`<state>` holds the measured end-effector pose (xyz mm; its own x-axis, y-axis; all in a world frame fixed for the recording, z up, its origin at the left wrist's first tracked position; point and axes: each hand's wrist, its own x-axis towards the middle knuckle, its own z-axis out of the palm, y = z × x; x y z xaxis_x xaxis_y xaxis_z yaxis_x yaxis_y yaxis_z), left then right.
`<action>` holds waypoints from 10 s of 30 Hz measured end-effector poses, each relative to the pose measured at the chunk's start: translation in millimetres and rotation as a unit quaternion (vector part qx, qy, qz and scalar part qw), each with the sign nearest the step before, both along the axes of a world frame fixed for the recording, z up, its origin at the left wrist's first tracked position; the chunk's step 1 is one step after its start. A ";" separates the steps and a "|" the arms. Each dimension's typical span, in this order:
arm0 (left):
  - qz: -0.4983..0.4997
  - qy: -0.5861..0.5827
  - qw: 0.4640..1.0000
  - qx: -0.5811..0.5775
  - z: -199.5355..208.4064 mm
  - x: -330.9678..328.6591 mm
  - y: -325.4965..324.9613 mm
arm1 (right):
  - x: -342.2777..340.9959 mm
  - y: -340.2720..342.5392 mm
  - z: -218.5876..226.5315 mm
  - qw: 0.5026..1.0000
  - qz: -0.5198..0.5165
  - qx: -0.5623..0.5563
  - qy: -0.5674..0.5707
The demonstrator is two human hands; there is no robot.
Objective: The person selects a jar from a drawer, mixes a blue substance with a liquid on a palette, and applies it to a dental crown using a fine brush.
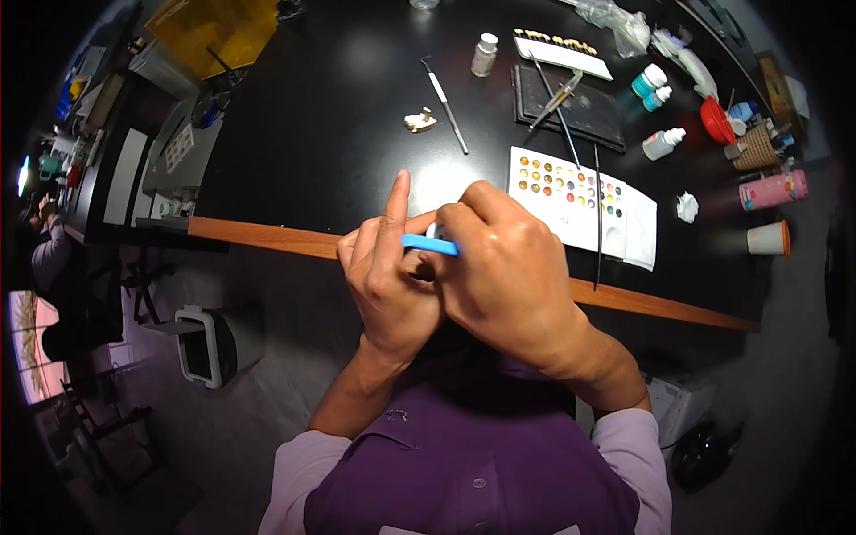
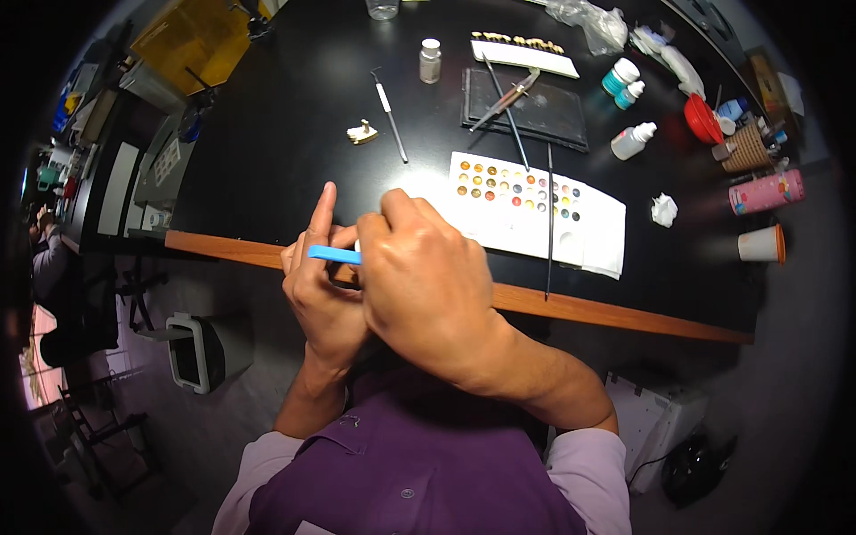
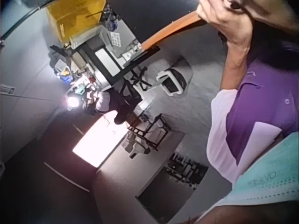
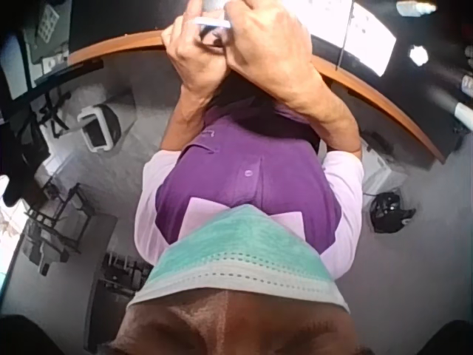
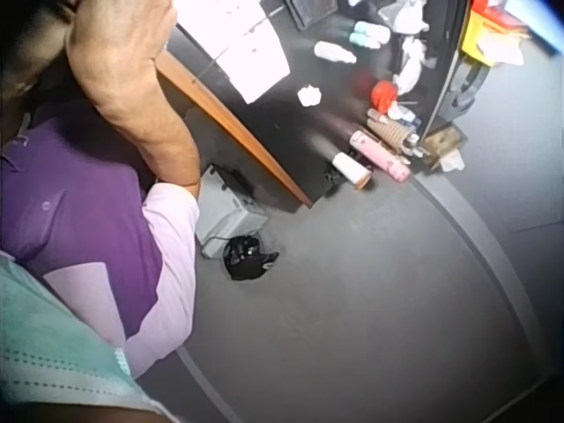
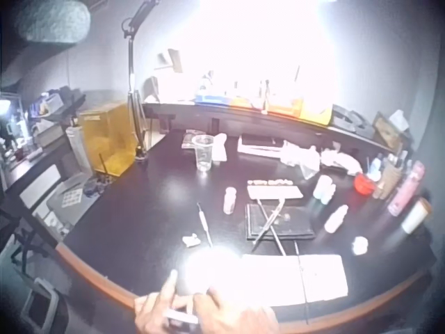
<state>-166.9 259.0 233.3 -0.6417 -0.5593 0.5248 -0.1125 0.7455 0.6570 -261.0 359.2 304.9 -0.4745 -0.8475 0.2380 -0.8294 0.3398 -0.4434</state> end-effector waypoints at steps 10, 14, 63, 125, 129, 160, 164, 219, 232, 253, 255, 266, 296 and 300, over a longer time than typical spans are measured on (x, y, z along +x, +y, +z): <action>-0.049 0.017 0.995 0.085 10.9 6.0 -1.3 | -34.4 56.4 26.1 0.963 -0.051 -0.172 -0.203; -0.058 0.028 0.992 0.109 13.0 6.4 -0.7 | -48.1 74.1 24.6 0.936 -0.057 -0.191 -0.291; -0.449 -0.134 0.853 -0.228 31.0 -311.0 182.1 | -131.8 313.0 32.9 0.900 -0.341 -0.217 -0.165; -0.364 0.067 0.881 0.296 54.8 -135.2 86.9 | -90.4 144.0 56.0 0.976 -0.148 -0.156 -0.022; -0.353 0.144 0.906 0.183 45.5 -135.1 83.3 | -91.2 138.5 49.1 0.974 -0.128 -0.179 -0.056; -0.379 0.051 0.896 0.225 41.3 -116.7 69.3 | -96.0 146.9 87.7 0.991 -0.045 -0.110 -0.056; -0.403 0.083 0.879 0.242 35.7 -110.0 68.1 | -113.0 175.0 64.6 0.981 -0.147 -0.095 -0.086; -0.267 0.059 0.951 0.143 20.9 -44.5 12.2 | -26.6 85.3 -11.0 0.925 0.006 -0.322 -0.201; -0.266 0.064 0.955 0.119 20.3 -46.1 12.3 | -29.7 81.4 -20.1 0.923 0.000 -0.354 -0.149; -0.267 0.074 0.954 0.111 16.7 -46.2 10.7 | -24.9 83.1 -17.2 0.918 -0.010 -0.338 -0.207; -0.268 0.078 0.954 0.111 16.9 -46.1 10.8 | -25.2 83.1 -17.1 0.919 -0.007 -0.337 -0.204; -0.245 0.056 0.954 0.162 21.1 -42.0 12.8 | -28.9 97.2 -11.1 0.896 -0.088 -0.389 -0.196; -0.231 0.026 0.959 0.162 17.7 -40.5 -1.5 | -15.3 117.6 -35.6 0.969 -0.161 -0.122 0.140; -0.232 0.032 0.957 0.169 18.8 -39.0 -0.7 | -10.0 119.2 -35.0 0.968 -0.165 -0.116 0.150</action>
